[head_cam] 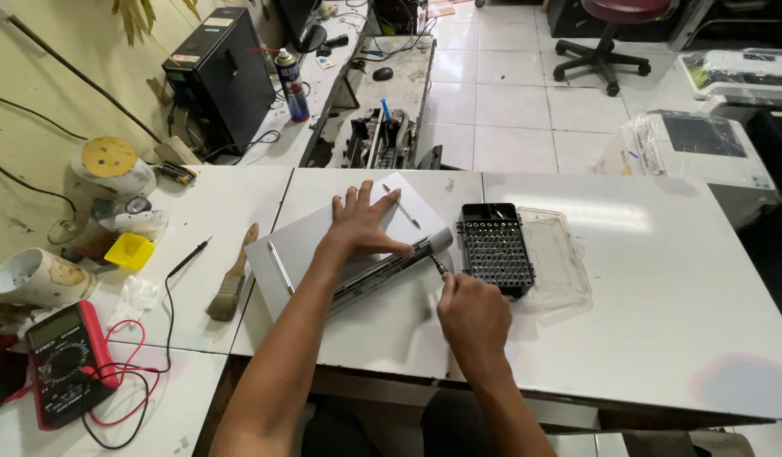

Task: The person uses a screwdriver to remove screws from the back panel of a white Canon printer. They select bits from a case, unscrew fasteners, and place them into the case. The task involves repeated tool selection and screw removal.

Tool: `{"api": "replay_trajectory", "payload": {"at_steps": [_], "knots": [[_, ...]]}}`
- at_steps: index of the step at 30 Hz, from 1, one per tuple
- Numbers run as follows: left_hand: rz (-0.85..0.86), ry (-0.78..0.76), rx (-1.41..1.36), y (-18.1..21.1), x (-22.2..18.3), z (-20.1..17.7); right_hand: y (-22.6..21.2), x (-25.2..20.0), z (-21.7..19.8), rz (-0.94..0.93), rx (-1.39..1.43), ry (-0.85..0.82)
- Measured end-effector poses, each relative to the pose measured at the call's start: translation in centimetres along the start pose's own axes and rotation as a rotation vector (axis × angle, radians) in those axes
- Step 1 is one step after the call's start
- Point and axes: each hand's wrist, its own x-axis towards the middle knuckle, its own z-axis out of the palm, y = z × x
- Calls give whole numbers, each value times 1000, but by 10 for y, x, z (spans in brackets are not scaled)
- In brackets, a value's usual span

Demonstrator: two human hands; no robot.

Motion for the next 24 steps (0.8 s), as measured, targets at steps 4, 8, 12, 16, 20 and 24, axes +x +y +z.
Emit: {"api": "replay_trajectory", "payload": {"at_steps": [4,8,12,16,20,24], "knots": [[3,-24,5,-3,6,4,-7,-12,-17,-53,-38,98],[5,-3,20,-4,7,5,-11,-15,-26,-153,-2,230],[12,15,-7,-2,3,3,-13,-11,-30,-92,57,183],[3,-12,20,-4,7,3,2,-6,-17,-42,48,71],[-10,-21,16,-2,4,1,-2,-9,-18,-82,38,120],[-8,-12,9,-1,4,0,-10,-16,-25,-151,-1,219]]}}
